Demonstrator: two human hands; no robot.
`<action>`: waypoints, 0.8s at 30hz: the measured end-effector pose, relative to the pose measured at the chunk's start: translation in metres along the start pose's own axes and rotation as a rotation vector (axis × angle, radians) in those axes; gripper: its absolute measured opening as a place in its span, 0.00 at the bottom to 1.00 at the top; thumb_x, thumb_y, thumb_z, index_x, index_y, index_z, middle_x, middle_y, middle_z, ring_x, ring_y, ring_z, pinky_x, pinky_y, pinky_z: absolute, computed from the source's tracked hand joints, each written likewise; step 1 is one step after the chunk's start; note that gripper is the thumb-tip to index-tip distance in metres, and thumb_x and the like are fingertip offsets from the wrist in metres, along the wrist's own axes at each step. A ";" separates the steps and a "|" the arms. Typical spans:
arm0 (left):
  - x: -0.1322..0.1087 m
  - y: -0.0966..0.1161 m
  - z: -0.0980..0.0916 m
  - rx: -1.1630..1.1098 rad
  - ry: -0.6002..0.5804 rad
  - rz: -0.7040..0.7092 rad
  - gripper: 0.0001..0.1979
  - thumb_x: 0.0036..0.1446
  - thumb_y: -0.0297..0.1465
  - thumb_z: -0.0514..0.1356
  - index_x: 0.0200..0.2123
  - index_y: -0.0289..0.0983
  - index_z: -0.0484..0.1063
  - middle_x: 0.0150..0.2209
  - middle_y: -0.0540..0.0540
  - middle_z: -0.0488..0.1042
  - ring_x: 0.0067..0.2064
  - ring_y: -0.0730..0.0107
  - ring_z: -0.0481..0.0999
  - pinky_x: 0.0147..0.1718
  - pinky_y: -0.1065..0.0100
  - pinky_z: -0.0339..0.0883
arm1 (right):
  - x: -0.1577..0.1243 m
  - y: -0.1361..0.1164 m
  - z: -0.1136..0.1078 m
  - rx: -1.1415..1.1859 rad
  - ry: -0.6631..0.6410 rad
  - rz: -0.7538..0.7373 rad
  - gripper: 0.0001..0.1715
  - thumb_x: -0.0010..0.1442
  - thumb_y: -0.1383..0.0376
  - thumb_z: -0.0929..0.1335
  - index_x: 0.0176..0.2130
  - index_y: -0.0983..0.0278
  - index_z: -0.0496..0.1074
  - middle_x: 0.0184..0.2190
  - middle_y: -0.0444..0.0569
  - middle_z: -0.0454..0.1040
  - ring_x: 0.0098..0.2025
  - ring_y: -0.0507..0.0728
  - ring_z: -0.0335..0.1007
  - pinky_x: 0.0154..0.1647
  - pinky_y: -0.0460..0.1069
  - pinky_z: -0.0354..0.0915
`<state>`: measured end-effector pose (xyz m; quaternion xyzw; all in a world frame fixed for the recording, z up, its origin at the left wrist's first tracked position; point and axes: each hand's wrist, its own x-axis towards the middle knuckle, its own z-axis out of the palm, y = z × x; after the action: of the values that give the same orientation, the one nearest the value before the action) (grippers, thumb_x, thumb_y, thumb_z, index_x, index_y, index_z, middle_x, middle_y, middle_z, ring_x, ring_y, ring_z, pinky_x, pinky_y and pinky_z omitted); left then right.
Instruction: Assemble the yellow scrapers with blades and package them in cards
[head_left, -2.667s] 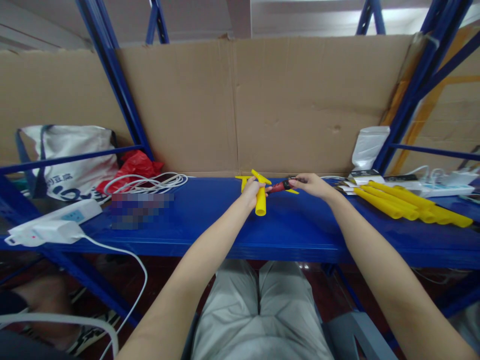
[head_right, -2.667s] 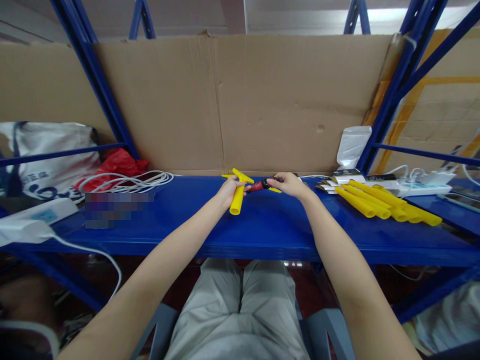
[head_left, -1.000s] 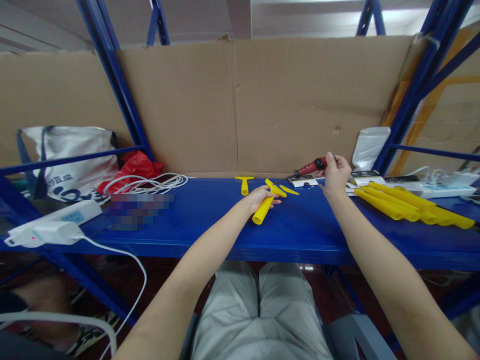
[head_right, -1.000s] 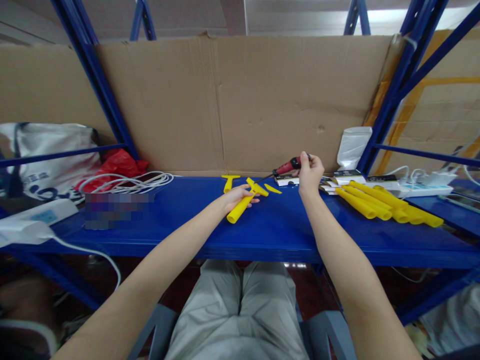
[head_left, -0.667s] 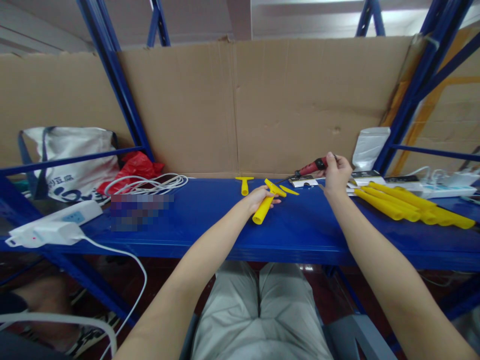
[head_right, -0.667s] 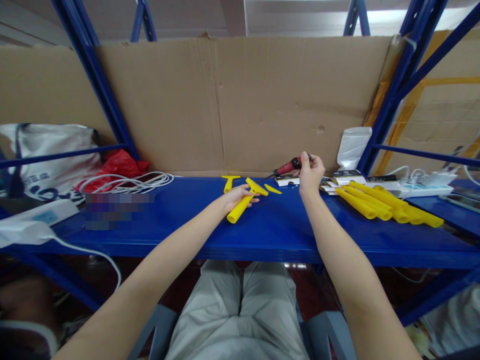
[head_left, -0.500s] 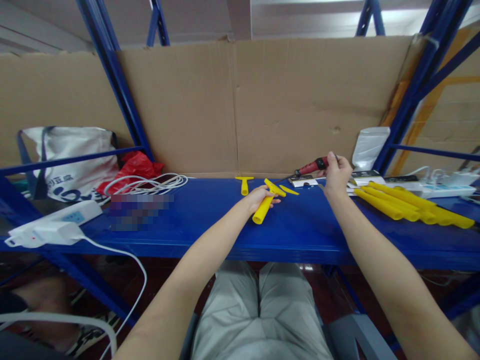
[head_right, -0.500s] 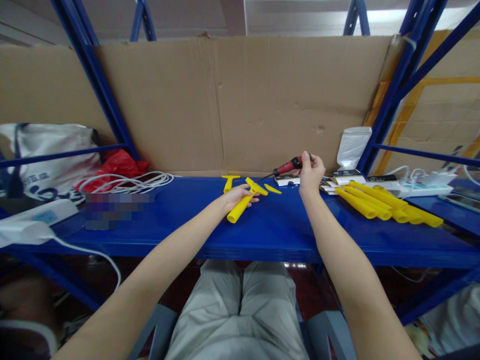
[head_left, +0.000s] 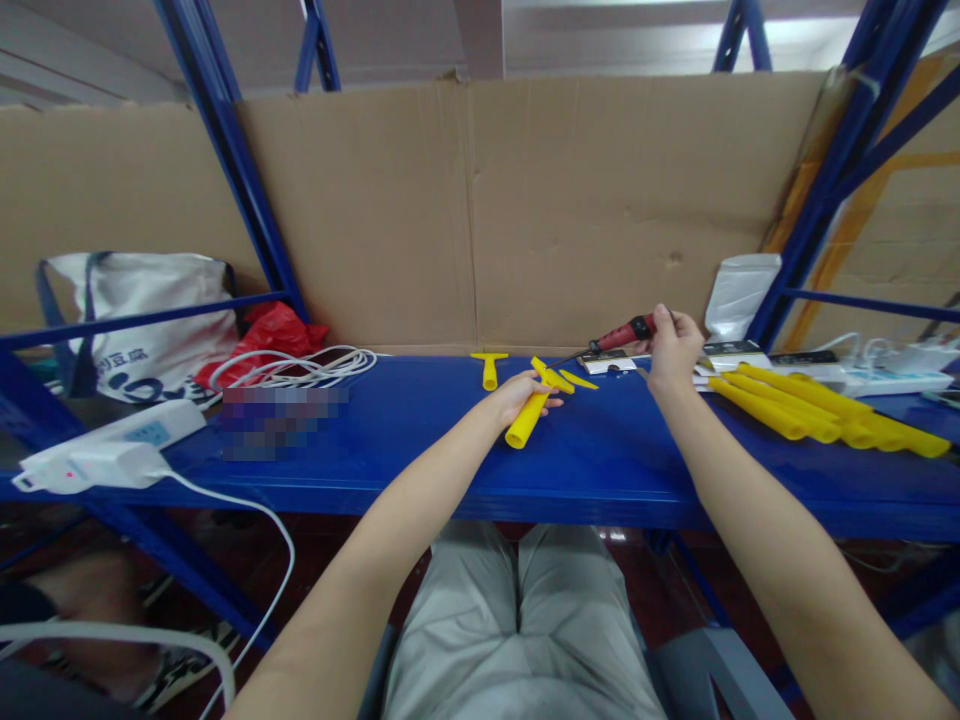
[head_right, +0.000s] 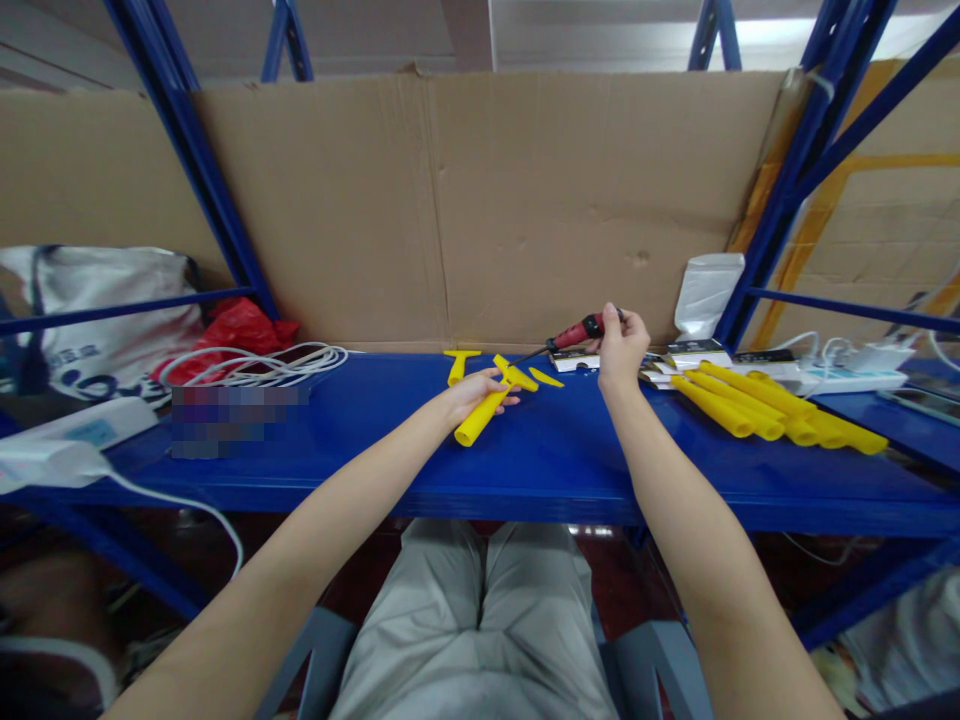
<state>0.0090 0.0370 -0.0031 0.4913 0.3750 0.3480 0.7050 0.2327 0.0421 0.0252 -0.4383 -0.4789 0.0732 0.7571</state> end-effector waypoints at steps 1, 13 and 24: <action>-0.001 0.000 0.001 0.004 0.001 0.000 0.32 0.54 0.15 0.49 0.60 0.40 0.50 0.50 0.36 0.71 0.27 0.72 0.76 0.18 0.75 0.62 | 0.000 0.000 0.000 -0.004 0.004 0.006 0.30 0.53 0.38 0.60 0.38 0.60 0.63 0.24 0.45 0.69 0.20 0.53 0.66 0.19 0.49 0.61; -0.009 0.001 0.007 0.095 0.100 0.038 0.25 0.53 0.15 0.52 0.53 0.39 0.57 0.45 0.41 0.73 0.24 0.74 0.75 0.16 0.76 0.60 | -0.009 -0.017 0.001 0.057 -0.059 0.042 0.19 0.53 0.48 0.65 0.36 0.60 0.65 0.22 0.42 0.66 0.17 0.51 0.61 0.19 0.49 0.60; -0.014 0.007 0.009 0.144 0.232 0.053 0.23 0.54 0.15 0.52 0.51 0.39 0.56 0.43 0.43 0.73 0.25 0.73 0.77 0.18 0.76 0.61 | -0.009 -0.028 -0.004 0.355 -0.262 0.250 0.19 0.48 0.51 0.72 0.32 0.62 0.68 0.13 0.38 0.64 0.15 0.49 0.64 0.15 0.44 0.61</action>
<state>0.0097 0.0232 0.0080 0.5067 0.4646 0.3932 0.6105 0.2228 0.0185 0.0391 -0.3411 -0.4946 0.3052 0.7388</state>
